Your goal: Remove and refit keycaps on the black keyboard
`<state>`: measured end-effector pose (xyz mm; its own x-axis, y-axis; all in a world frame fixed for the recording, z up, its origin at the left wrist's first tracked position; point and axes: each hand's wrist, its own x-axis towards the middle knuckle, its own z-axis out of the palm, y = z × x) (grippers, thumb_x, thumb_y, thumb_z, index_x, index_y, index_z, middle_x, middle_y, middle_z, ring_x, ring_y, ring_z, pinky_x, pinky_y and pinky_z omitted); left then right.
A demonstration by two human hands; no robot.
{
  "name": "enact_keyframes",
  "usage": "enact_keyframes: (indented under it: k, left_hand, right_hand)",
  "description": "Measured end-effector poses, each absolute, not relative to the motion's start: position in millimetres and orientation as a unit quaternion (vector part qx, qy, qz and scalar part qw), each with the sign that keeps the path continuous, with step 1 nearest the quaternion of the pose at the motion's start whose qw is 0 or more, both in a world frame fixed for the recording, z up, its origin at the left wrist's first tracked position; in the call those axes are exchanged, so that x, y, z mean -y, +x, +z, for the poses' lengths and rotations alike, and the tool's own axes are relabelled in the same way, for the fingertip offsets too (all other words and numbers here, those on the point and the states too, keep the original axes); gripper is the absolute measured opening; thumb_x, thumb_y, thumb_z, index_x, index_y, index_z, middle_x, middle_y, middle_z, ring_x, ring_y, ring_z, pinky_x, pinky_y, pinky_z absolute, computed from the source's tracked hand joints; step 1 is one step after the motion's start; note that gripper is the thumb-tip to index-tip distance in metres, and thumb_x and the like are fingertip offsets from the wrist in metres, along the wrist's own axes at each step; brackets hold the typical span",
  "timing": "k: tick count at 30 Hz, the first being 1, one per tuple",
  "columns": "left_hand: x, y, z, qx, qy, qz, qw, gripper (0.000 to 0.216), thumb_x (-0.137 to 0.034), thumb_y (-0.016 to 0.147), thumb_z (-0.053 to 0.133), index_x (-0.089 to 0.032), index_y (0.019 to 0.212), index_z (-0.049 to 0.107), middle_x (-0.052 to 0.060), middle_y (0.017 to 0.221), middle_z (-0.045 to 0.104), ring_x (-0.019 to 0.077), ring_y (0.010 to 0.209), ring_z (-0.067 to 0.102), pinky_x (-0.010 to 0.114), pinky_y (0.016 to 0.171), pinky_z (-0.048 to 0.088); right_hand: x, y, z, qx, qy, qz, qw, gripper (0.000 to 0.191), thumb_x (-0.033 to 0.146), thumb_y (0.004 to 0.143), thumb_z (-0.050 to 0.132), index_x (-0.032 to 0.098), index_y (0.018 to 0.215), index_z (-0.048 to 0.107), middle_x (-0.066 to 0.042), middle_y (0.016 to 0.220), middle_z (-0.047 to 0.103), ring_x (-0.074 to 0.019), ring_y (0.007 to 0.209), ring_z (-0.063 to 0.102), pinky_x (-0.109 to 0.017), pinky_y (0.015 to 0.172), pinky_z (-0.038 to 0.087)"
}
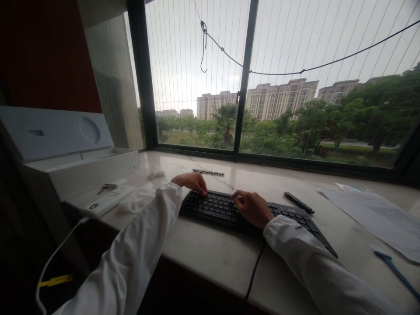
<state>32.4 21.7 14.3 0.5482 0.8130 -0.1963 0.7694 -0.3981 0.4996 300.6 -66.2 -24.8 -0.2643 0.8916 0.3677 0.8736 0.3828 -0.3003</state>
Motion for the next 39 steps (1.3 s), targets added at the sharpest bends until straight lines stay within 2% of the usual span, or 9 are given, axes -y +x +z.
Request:
enact_keyframes:
  k: [9,22,33,39]
  left_hand:
    - [-18.0,35.7,18.0,-0.495,0.827,0.033,0.265,0.044,-0.048,0.055,0.076,-0.021,0.090,0.075,0.001,0.078,0.070,0.0091,0.059,0.052,0.019,0.053,0.039]
    - [-0.7,54.1,33.6,-0.544,0.812,0.003,0.213,0.033,-0.038,0.054,0.077,-0.019,0.082,0.076,0.002,0.071,0.069,0.0106,0.056,0.054,0.021,0.054,0.041]
    - [-8.7,59.2,38.0,-0.509,0.840,-0.037,0.187,0.031,-0.035,0.054,0.078,-0.023,0.083,0.075,0.001,0.080,0.071,0.0112,0.064,0.057,0.020,0.057,0.041]
    - [0.0,69.3,43.0,-0.530,0.839,-0.037,0.116,0.027,-0.031,0.051,0.079,-0.023,0.077,0.075,0.001,0.078,0.071,0.0137,0.068,0.060,0.021,0.059,0.041]
  right_hand:
    - [65.1,300.7,-25.8,0.794,-0.557,0.014,0.245,0.026,0.038,0.084,0.047,0.031,0.097,0.068,0.000,0.074,0.068,-0.0152,0.069,0.060,-0.024,0.060,0.033]
    - [67.0,299.7,-23.1,0.791,-0.564,0.016,0.239,0.027,0.038,0.085,0.046,0.031,0.098,0.068,0.000,0.076,0.069,-0.0151,0.069,0.060,-0.024,0.061,0.033]
    - [67.5,298.5,-22.3,0.792,-0.565,0.016,0.231,0.026,0.037,0.085,0.046,0.031,0.099,0.068,0.001,0.077,0.069,-0.0146,0.069,0.060,-0.024,0.061,0.034]
    - [69.6,298.1,-19.9,0.793,-0.564,0.018,0.229,0.026,0.035,0.085,0.046,0.030,0.099,0.068,0.000,0.075,0.068,-0.0142,0.067,0.059,-0.024,0.059,0.033]
